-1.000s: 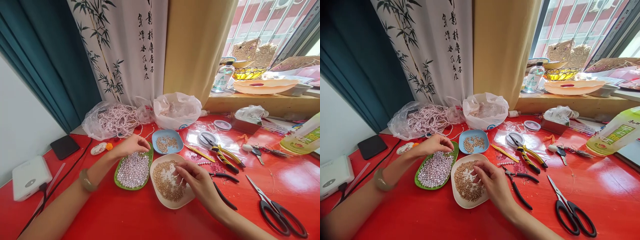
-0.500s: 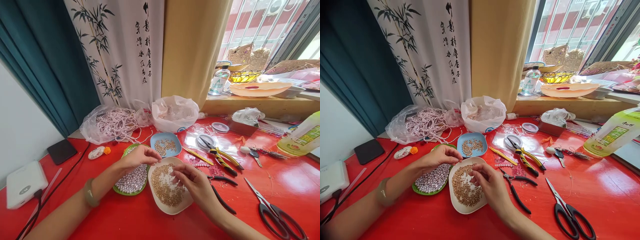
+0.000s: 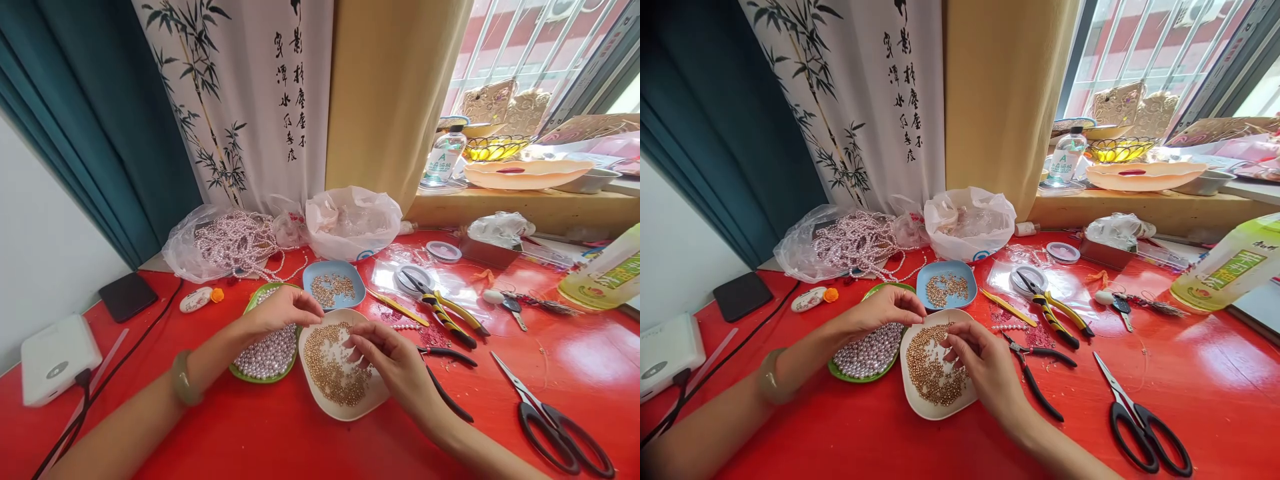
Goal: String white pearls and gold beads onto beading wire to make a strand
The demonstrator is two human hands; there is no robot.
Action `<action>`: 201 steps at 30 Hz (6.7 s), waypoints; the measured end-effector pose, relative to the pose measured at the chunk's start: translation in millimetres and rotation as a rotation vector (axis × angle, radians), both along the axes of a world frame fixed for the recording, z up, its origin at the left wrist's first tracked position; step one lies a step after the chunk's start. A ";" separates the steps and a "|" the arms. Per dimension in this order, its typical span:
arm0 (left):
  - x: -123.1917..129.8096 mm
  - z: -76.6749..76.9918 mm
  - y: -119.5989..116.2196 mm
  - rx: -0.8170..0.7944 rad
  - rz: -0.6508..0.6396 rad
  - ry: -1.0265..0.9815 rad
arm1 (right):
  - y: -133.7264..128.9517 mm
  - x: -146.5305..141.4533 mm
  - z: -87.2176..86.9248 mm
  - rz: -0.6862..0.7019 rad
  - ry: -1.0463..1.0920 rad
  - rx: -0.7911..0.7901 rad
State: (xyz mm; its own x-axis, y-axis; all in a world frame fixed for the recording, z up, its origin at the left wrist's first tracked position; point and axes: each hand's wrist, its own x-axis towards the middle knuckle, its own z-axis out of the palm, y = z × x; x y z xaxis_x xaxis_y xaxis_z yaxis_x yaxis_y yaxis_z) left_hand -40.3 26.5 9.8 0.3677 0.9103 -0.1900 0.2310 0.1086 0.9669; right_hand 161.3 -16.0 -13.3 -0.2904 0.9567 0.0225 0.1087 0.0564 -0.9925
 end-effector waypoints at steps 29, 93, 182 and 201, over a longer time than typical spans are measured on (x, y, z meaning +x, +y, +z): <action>-39.7 0.7 19.8 0.248 -0.319 0.695 | 37.3 41.4 43.4 -0.266 -0.036 0.197; -42.6 4.0 21.0 0.278 -0.297 0.697 | 20.9 25.8 47.1 -0.052 -0.074 0.107; 27.8 -14.9 -16.0 -0.239 0.137 -0.343 | 1.7 -3.1 15.5 0.203 -0.031 -0.200; 25.8 -11.5 -17.7 -0.204 0.059 -0.311 | 1.9 -3.3 15.9 0.190 -0.094 -0.129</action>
